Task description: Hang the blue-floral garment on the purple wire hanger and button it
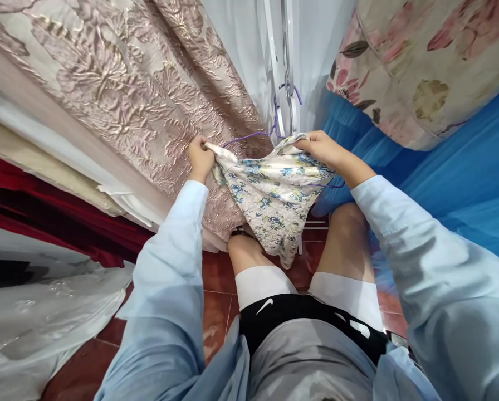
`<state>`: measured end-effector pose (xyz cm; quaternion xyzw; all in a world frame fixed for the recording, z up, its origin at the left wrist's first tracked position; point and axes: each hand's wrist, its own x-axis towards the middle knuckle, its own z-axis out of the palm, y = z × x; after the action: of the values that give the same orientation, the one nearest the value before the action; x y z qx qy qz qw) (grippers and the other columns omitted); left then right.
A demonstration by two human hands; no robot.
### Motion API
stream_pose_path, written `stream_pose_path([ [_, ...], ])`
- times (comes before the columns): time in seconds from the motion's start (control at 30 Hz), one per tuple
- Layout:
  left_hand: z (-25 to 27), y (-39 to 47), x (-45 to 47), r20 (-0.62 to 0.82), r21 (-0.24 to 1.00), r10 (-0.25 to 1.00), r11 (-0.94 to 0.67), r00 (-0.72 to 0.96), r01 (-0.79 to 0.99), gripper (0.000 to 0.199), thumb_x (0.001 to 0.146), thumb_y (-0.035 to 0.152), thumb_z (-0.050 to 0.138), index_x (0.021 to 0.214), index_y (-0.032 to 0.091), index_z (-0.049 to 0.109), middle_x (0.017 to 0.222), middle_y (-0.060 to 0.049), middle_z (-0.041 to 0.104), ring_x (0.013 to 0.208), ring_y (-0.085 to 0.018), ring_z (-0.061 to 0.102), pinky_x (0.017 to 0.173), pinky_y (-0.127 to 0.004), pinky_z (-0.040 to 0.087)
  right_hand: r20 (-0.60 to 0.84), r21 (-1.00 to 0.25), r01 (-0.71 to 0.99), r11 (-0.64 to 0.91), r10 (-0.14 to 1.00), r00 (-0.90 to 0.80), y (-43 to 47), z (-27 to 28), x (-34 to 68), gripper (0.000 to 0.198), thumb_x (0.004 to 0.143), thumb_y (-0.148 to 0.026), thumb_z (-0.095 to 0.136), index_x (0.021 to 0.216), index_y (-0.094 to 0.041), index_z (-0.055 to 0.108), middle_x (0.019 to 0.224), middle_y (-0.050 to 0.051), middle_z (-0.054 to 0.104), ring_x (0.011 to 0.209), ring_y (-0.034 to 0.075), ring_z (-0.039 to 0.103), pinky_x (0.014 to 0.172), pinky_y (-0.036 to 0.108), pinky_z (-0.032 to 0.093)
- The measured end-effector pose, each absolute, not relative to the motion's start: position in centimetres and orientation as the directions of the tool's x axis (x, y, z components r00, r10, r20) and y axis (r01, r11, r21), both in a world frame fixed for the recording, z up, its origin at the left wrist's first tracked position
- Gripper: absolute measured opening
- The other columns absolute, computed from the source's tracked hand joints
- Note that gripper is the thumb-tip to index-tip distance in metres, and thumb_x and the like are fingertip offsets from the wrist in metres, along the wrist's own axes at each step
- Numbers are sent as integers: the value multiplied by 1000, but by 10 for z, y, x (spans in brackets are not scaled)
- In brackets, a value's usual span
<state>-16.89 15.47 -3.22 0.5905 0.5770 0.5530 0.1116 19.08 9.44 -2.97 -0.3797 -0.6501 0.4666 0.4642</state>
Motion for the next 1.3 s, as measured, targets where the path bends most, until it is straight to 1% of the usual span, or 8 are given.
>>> stream_pose_path([
  [0.13,-21,163,-156,580,737,766,-346,-279,581,16,74,0,54,69,16,54,74,-1,61,78,-15,58,73,-24,43,243,-962,59,266,937,-249,93,-27,192,29,83,-43,80,69,-21,68,62,-1,64,69,18,60,72,32,52],
  [0.33,-27,130,-190,522,778,703,-160,-484,608,25,68,-6,46,56,16,47,58,3,41,62,-12,41,62,-26,32,219,-972,38,234,946,-237,92,-29,198,27,82,-40,83,69,-21,69,59,-1,62,67,19,62,67,33,51],
  [0.57,-4,137,-177,491,814,708,-165,-508,557,27,71,-8,41,59,16,43,60,3,32,58,-9,31,60,-27,27,201,-978,7,211,944,-262,93,-25,200,20,82,-36,83,75,-20,72,62,3,65,65,22,63,67,39,54],
  [0.67,2,148,-157,486,795,760,-180,-431,579,25,74,-6,43,61,15,46,61,2,37,60,-9,36,61,-27,30,175,-982,24,187,948,-265,92,-25,200,22,81,-36,83,73,-19,71,61,3,65,62,21,63,64,38,54],
  [0.77,-8,147,-158,514,702,802,-191,-303,686,21,74,-4,48,63,13,51,62,2,45,66,-11,42,66,-27,33,171,-982,38,187,950,-262,89,-28,201,23,81,-37,82,71,-20,70,61,2,66,62,21,64,63,37,55],
  [0.97,-33,130,-196,414,661,875,-100,-250,744,20,63,-3,57,59,16,53,53,3,41,65,-15,43,70,-27,37,207,-976,1,216,938,-279,88,-28,201,19,81,-35,82,76,-20,72,64,2,69,69,22,66,70,38,56],
  [1.17,-14,152,-169,539,626,827,-267,-159,732,20,62,-3,56,61,17,54,60,2,46,64,-14,40,70,-27,39,158,-986,4,166,948,-277,91,-26,197,17,81,-31,82,72,-20,72,65,2,70,67,20,65,72,37,54],
  [1.3,-14,159,-173,495,714,821,-199,-284,671,20,63,-3,51,64,17,52,62,2,46,64,-14,44,67,-27,41,169,-984,8,179,942,-289,88,-25,195,19,80,-35,82,74,-19,73,68,1,70,66,17,62,69,32,52],
])
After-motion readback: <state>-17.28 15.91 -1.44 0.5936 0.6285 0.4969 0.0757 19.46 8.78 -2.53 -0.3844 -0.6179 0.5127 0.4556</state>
